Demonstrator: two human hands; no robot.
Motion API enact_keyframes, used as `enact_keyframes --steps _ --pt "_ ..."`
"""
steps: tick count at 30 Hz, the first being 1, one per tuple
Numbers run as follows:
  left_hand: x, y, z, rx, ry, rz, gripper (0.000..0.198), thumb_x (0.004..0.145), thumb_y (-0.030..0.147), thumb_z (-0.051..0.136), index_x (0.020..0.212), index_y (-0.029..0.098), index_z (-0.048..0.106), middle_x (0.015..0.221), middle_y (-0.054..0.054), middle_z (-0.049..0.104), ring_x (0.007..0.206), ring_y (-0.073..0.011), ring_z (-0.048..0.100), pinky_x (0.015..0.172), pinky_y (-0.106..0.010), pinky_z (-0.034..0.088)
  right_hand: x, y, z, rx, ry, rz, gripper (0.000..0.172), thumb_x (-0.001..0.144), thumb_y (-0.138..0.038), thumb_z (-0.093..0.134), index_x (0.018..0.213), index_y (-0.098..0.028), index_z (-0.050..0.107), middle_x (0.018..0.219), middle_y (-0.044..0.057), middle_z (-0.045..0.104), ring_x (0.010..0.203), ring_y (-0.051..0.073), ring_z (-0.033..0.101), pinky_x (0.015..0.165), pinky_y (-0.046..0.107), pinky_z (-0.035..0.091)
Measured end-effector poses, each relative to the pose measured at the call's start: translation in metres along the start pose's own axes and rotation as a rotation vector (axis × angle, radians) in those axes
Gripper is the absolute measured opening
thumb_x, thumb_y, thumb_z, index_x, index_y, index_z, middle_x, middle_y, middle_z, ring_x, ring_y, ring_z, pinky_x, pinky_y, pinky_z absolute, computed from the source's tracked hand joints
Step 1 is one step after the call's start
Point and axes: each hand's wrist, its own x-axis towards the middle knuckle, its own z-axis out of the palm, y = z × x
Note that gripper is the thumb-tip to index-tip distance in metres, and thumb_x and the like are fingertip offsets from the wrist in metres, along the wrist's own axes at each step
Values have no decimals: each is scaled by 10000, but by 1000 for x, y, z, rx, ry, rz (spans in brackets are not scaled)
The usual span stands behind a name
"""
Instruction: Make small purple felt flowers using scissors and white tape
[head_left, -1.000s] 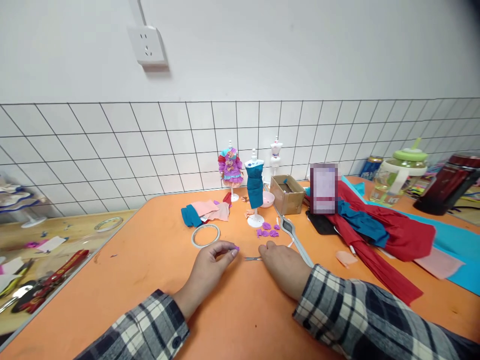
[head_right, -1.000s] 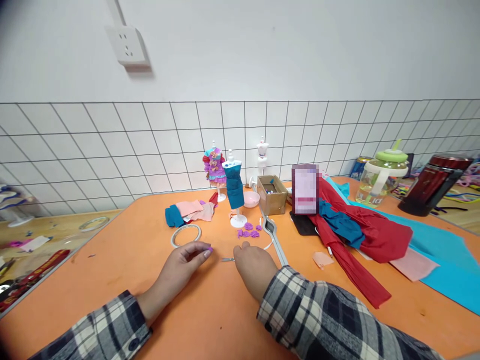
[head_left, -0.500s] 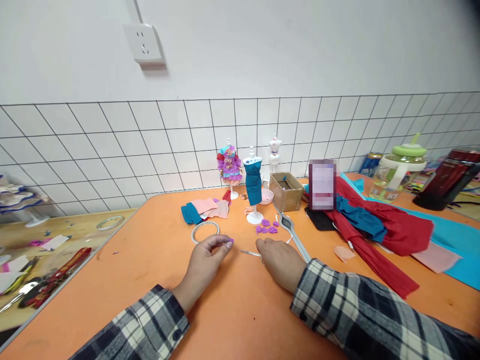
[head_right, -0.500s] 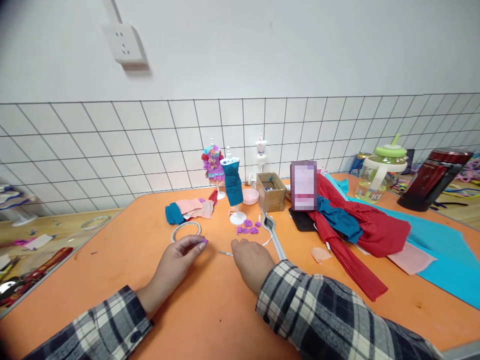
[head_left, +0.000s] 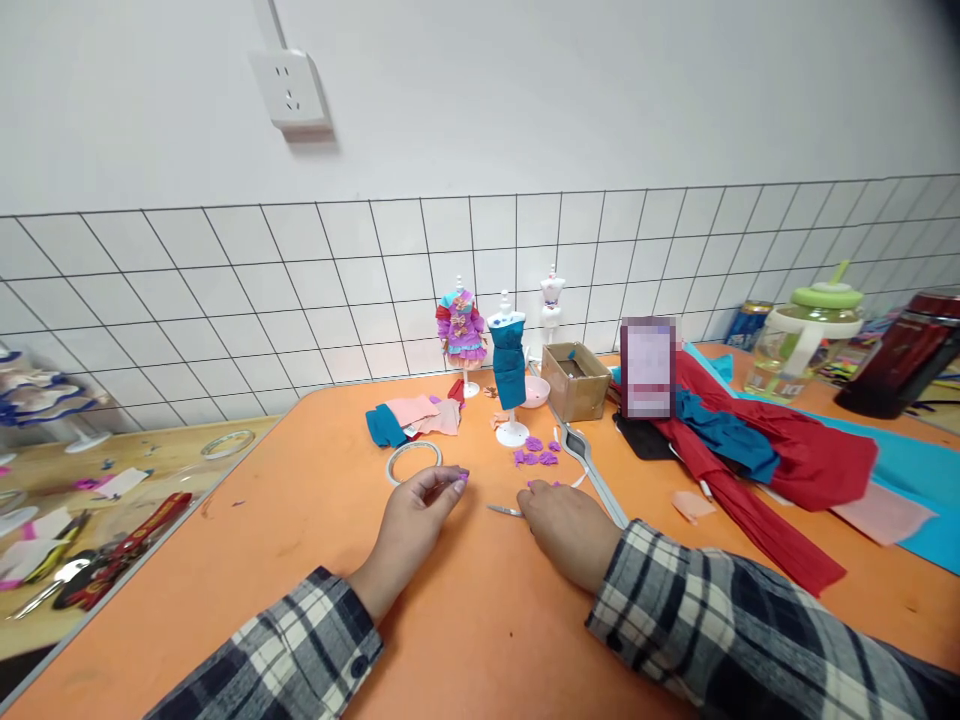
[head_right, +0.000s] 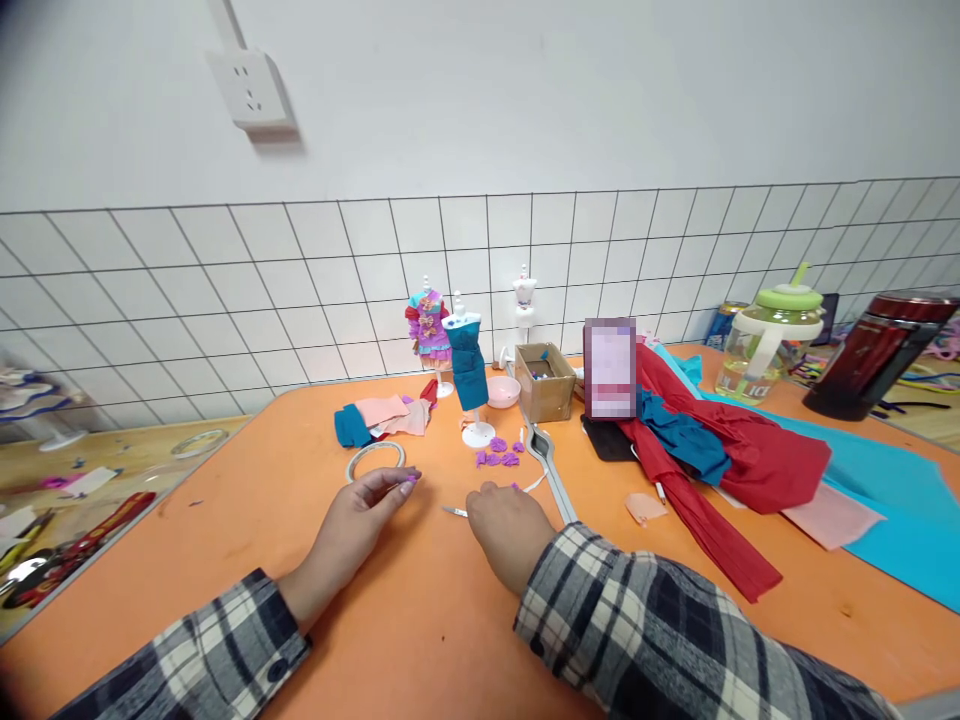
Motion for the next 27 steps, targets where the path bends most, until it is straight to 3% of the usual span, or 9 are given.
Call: enact_keyframes --steps 6,11,14,17,20,23,27 --pt "0 3 -2 -27 7 -20 293 736 429 662 848 158 677 1004 -103 735 978 -251 662 910 -374 478 6 8 12 68 57 62 296 854 -19 381 1056 -153 552 978 102 634 839 213 642 677 289 420" --pt "0 2 -2 -23 -39 -58 281 746 418 653 848 156 655 890 -92 745 897 -240 679 864 -361 483 15 23 22 379 81 16 171 819 -210 567 971 -180 639 928 57 647 886 185 608 706 260 393" --pt "0 2 0 -50 -107 -79 262 725 400 675 812 154 656 842 -82 739 847 -227 684 825 -338 491 17 27 26 631 43 -5 137 775 -270 631 878 -181 645 802 7 634 707 128 600 599 225 382" --pt "-1 4 1 -61 -176 -104 253 715 395 692 789 155 663 799 -69 734 794 -208 680 790 -315 496 13 26 26 879 -12 -20 147 834 -202 511 949 -187 602 804 -17 615 490 55 520 486 197 345" --pt "-2 4 1 -88 -228 -117 252 718 392 695 800 155 669 804 -70 733 798 -204 675 784 -305 499 8 22 21 847 10 -92 152 788 -285 604 902 -184 593 728 -35 580 538 68 495 507 195 336" --pt "-3 4 1 -129 -232 -119 244 733 382 690 823 155 681 839 -73 735 830 -207 674 801 -304 499 3 19 15 752 44 -154 299 704 -428 696 825 -179 583 734 -29 573 649 100 504 566 206 345" --pt "-5 3 3 -144 -301 -107 233 732 380 696 821 165 709 862 -73 746 847 -216 676 814 -318 511 0 18 12 711 39 -205 327 717 -481 671 829 -183 592 762 -21 577 672 109 512 595 216 343"
